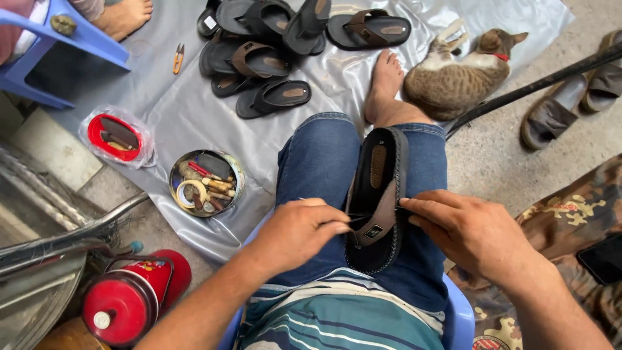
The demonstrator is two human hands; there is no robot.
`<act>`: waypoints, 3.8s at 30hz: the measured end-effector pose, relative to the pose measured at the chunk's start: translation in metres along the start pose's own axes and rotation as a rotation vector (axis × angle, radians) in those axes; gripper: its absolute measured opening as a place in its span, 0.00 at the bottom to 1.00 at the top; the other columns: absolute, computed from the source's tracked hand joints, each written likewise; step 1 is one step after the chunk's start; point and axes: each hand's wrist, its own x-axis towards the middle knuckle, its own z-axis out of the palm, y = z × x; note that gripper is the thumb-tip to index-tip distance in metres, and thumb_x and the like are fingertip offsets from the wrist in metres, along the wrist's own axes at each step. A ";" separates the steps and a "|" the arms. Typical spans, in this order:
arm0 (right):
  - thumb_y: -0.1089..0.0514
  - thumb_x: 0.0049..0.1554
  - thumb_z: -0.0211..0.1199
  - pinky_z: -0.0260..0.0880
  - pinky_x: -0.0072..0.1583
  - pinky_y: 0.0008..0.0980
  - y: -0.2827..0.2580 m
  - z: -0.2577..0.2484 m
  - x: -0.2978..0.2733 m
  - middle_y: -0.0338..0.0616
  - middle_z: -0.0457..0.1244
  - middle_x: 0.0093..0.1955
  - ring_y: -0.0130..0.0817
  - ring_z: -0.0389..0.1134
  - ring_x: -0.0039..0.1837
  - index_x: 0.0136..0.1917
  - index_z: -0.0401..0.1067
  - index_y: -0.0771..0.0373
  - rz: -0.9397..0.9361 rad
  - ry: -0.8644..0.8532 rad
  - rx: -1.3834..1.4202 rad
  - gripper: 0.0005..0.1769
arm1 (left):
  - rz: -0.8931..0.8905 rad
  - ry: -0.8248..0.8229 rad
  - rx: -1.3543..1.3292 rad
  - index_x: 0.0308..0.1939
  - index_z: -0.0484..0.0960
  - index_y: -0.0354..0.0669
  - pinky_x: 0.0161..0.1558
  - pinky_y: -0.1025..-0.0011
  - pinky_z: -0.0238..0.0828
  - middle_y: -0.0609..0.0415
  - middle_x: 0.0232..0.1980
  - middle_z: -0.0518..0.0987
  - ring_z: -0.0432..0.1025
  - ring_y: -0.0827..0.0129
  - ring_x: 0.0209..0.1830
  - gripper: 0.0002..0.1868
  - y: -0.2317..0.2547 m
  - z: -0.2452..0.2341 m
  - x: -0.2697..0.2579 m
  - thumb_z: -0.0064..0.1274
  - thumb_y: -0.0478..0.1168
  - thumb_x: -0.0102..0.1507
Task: Hand-sewing a sandal upper to its sole using a needle and thread.
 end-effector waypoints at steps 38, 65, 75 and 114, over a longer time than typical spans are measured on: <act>0.53 0.50 0.55 0.67 0.37 0.37 0.003 0.021 -0.009 0.34 0.60 0.47 0.34 0.66 0.42 0.60 0.63 0.49 0.020 -0.006 0.023 0.23 | 0.087 -0.193 0.259 0.68 0.47 0.66 0.30 0.46 0.65 0.50 0.37 0.66 0.68 0.39 0.26 0.34 0.032 0.007 0.029 0.33 0.35 0.59; 0.45 0.41 0.67 0.53 0.29 0.24 0.012 -0.020 -0.023 0.34 0.51 0.18 0.24 0.48 0.23 0.65 0.62 0.40 0.299 -0.161 0.473 0.37 | 0.168 0.194 0.305 0.38 0.79 0.57 0.22 0.54 0.69 0.57 0.50 0.68 0.71 0.54 0.34 0.07 0.050 0.033 0.029 0.49 0.46 0.58; 0.44 0.48 0.60 0.67 0.37 0.31 -0.005 0.018 -0.007 0.27 0.65 0.34 0.32 0.67 0.36 0.36 0.74 0.43 0.348 0.245 0.343 0.06 | 0.397 0.528 0.355 0.35 0.80 0.61 0.30 0.72 0.71 0.61 0.51 0.71 0.71 0.68 0.34 0.06 0.019 0.059 0.012 0.53 0.44 0.54; 0.50 0.50 0.58 0.60 0.38 0.25 0.000 0.049 -0.002 0.28 0.65 0.30 0.23 0.62 0.30 0.38 0.70 0.52 0.374 0.265 0.550 0.06 | 0.522 0.078 -1.634 0.39 0.75 0.43 0.67 0.37 0.41 0.58 0.68 0.58 0.61 0.63 0.62 0.12 -0.012 -0.021 0.026 0.37 0.44 0.68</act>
